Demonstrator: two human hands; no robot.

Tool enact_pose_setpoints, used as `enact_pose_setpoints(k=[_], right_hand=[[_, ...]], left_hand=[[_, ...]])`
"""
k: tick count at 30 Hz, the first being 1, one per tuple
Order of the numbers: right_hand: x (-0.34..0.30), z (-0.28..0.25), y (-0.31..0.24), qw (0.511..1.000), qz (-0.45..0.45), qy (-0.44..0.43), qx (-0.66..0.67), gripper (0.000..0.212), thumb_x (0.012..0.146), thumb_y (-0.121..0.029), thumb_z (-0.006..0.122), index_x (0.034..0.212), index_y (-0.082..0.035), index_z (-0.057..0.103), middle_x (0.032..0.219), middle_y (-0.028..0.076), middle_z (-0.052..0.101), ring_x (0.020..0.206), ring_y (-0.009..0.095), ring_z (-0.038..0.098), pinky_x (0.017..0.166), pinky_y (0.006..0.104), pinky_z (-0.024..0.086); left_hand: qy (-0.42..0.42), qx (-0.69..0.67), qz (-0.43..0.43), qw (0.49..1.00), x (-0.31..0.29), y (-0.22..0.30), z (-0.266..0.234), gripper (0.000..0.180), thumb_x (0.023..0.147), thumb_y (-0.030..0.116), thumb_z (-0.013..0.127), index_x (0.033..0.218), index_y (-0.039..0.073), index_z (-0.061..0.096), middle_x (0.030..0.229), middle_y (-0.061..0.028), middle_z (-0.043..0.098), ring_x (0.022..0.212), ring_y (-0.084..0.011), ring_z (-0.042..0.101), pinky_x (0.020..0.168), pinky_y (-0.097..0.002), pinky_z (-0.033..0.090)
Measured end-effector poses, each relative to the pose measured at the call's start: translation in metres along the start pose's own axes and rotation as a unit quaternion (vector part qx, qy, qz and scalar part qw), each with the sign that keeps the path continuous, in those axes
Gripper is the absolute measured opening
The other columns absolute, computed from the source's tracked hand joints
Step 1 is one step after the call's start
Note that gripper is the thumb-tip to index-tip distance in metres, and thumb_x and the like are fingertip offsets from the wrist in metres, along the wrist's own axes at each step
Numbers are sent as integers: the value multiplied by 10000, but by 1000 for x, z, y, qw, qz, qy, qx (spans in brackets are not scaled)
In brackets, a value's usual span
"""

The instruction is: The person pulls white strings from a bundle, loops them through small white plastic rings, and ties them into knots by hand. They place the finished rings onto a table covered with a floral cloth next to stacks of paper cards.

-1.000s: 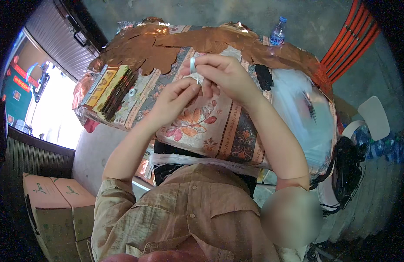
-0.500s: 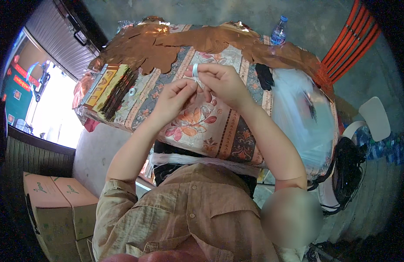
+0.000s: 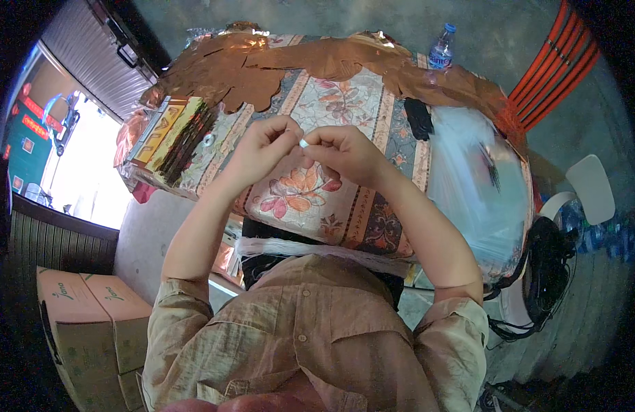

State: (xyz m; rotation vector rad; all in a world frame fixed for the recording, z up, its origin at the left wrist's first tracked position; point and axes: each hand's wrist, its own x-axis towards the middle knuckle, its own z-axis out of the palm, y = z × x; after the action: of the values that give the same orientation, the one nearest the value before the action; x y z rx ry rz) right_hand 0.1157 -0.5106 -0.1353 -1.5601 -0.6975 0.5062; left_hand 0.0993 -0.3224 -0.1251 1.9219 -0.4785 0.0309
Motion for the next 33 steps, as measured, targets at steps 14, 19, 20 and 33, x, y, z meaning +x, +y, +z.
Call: enact_pose_setpoints(k=[14, 19, 20, 33], right_hand=[[-3, -3, 8, 987, 11, 52, 150, 193, 882, -198, 469, 901, -24, 549, 714, 31, 550, 478, 62, 423, 421, 184, 321], [-1, 1, 6, 982, -17, 42, 185, 201, 887, -213, 454, 891, -33, 545, 695, 31, 541, 484, 68, 419, 422, 194, 314], [-1, 1, 6, 981, -19, 40, 190, 204, 889, -215, 446, 886, -35, 543, 690, 32, 536, 486, 71, 419, 423, 197, 312], [7, 8, 14, 974, 8, 58, 219, 204, 893, -187, 444, 864, -15, 549, 694, 40, 560, 502, 71, 469, 441, 192, 362]], left_hand=[[136, -17, 133, 982, -13, -2, 16, 189, 825, 35, 529, 997, 18, 604, 883, -75, 567, 759, -132, 541, 641, -234, 433], [69, -180, 32, 981, -16, -18, 27, 185, 844, 35, 524, 1008, -13, 596, 898, -61, 597, 774, -111, 555, 678, -222, 448], [48, -251, 6, 967, -14, -20, 26, 180, 846, 42, 532, 1002, -21, 594, 886, -63, 607, 766, -101, 557, 681, -220, 452], [22, -317, -44, 947, -11, -27, 25, 111, 864, 110, 532, 905, 9, 511, 794, -40, 576, 717, -107, 565, 675, -218, 468]])
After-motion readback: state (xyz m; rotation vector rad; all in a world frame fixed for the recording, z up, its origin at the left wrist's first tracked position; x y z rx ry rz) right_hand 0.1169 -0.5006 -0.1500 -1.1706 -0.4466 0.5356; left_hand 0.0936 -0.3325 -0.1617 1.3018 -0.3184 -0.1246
